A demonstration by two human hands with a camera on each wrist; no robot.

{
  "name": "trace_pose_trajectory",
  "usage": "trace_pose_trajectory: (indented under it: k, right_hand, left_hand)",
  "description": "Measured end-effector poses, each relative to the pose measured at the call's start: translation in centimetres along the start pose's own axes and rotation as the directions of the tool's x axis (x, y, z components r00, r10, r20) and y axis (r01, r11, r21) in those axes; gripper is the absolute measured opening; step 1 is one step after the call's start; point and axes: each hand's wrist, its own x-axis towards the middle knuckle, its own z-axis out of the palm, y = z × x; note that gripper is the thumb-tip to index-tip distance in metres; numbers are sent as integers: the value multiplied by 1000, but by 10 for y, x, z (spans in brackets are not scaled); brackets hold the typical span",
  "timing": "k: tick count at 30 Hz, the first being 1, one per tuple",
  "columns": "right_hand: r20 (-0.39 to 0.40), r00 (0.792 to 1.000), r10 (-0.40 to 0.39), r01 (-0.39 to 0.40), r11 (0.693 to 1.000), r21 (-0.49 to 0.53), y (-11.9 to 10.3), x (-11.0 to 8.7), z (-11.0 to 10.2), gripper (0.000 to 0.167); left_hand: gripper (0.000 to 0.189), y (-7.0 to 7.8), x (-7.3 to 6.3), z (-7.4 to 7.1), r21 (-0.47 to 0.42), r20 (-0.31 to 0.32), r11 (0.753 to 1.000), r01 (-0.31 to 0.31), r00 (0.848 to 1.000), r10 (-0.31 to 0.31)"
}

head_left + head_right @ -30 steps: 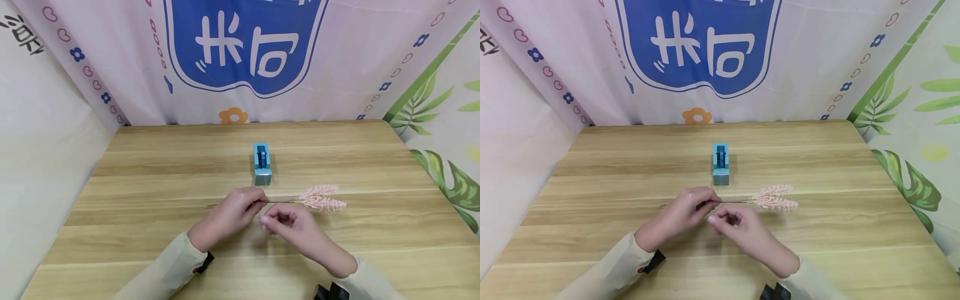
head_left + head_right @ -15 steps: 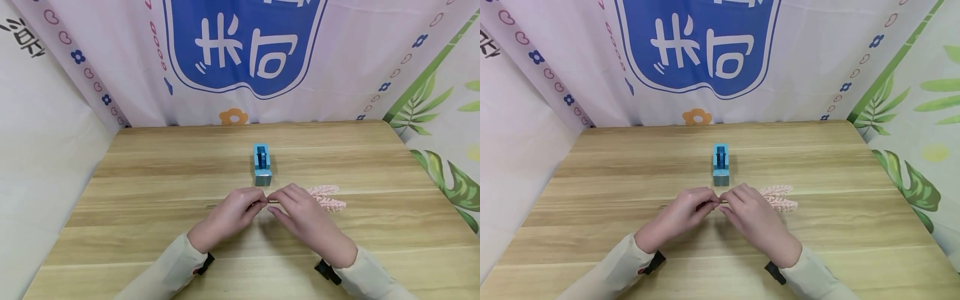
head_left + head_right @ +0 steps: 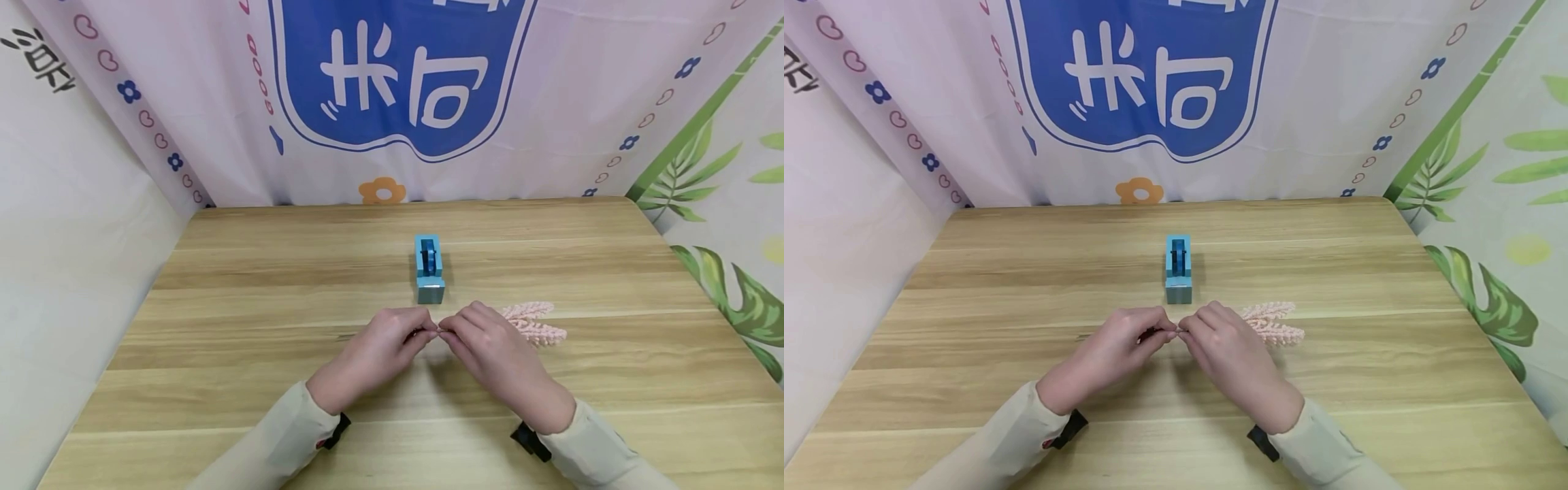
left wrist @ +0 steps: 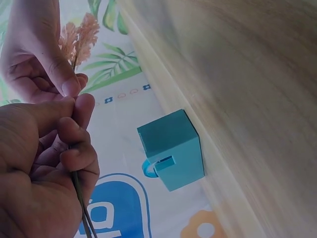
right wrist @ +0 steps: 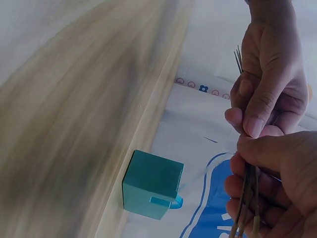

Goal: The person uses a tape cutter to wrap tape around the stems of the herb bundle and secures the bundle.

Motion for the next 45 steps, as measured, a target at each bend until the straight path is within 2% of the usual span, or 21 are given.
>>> trace_pose_trajectory:
  k: [8, 17, 22, 28, 36, 45]
  right_hand:
    - [24, 1000, 5, -4, 999, -51, -1, 0, 0, 10]
    - [-46, 997, -63, 55, 986, -158, 2, 0, 3, 13]
    - [-64, 995, -76, 65, 983, -170, 1, 0, 4, 13]
    - [-43, 998, -38, 30, 986, -163, -1, 0, 2, 11]
    - [25, 999, 35, -31, 989, -144, -6, 1, -7, 12]
    - [73, 993, 97, -85, 984, -157, -11, 4, -13, 16]
  left_hand:
    - [6, -1, 1, -1, 11, -11, 1000, -4, 1000, 4]
    - [11, 1, 3, -9, 63, 41, 997, 35, 998, -38]
    - [13, 2, 3, -11, 85, 56, 996, 40, 997, -45]
    - [11, 1, 2, -9, 76, 47, 997, 29, 998, -32]
    - [10, 0, 2, -8, 55, 29, 998, 8, 1000, -9]
    - [10, -1, 2, -8, 27, 40, 999, 26, 999, -28]
